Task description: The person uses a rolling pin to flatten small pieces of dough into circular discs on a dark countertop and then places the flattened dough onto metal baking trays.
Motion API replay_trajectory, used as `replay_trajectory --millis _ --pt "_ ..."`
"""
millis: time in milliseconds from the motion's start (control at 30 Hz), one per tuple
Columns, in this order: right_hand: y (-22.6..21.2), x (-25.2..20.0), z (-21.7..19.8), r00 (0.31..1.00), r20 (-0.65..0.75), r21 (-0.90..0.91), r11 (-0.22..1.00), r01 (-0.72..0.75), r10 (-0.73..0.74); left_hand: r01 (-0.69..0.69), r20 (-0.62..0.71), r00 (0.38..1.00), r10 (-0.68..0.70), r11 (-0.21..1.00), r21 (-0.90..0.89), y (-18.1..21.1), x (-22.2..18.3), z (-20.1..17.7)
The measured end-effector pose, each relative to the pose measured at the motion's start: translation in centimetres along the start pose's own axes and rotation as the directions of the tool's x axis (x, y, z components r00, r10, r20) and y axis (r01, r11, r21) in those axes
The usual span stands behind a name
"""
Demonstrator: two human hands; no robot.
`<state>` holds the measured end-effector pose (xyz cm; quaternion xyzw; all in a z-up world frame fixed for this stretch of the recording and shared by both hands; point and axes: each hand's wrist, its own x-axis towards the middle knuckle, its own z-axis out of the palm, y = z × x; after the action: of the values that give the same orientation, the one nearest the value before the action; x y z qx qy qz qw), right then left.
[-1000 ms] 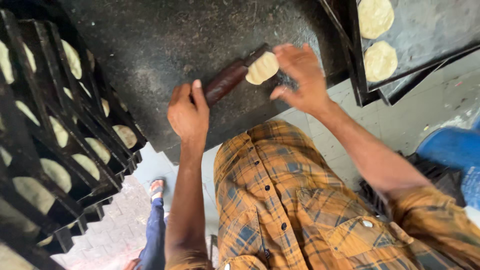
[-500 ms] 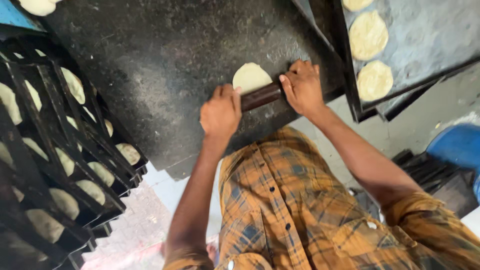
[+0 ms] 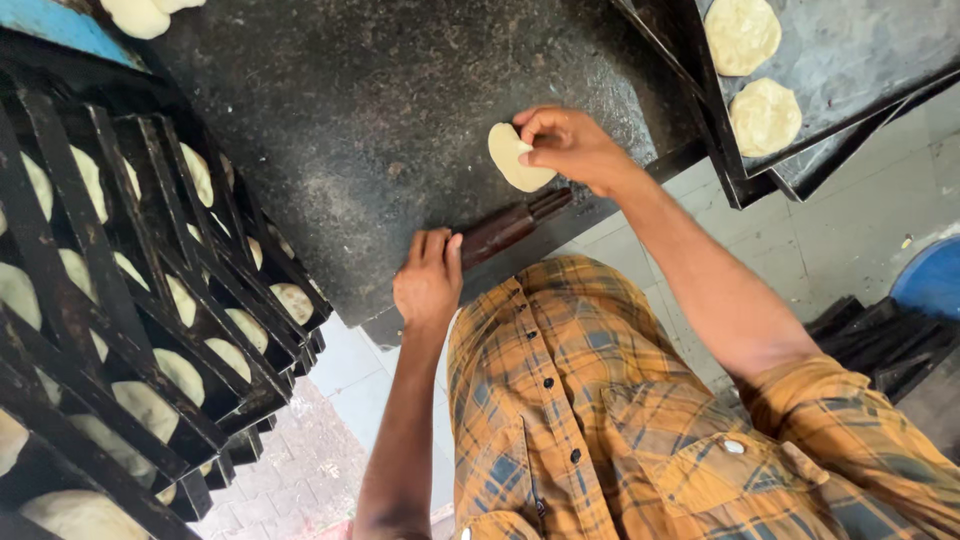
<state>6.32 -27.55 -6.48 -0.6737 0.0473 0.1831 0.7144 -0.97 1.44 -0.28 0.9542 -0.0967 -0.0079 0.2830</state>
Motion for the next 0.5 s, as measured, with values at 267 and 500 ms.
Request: replay_trajectory --millis 267,500 --pt "-7.0 -3.0 0.1 0.989 -0.125 0.528 0.849 -0.001 0.079 0.104 -0.005 0.994 -0.105 0.993 -0.063 -0.7 0.1 -0.9" --pt "-13.2 0.4 -16.6 0.869 -0.439 0.302 0.873 0.383 -0.229 0.141 -0.04 0.989 -0.141 0.99 0.01 0.7 3.8 -0.3"
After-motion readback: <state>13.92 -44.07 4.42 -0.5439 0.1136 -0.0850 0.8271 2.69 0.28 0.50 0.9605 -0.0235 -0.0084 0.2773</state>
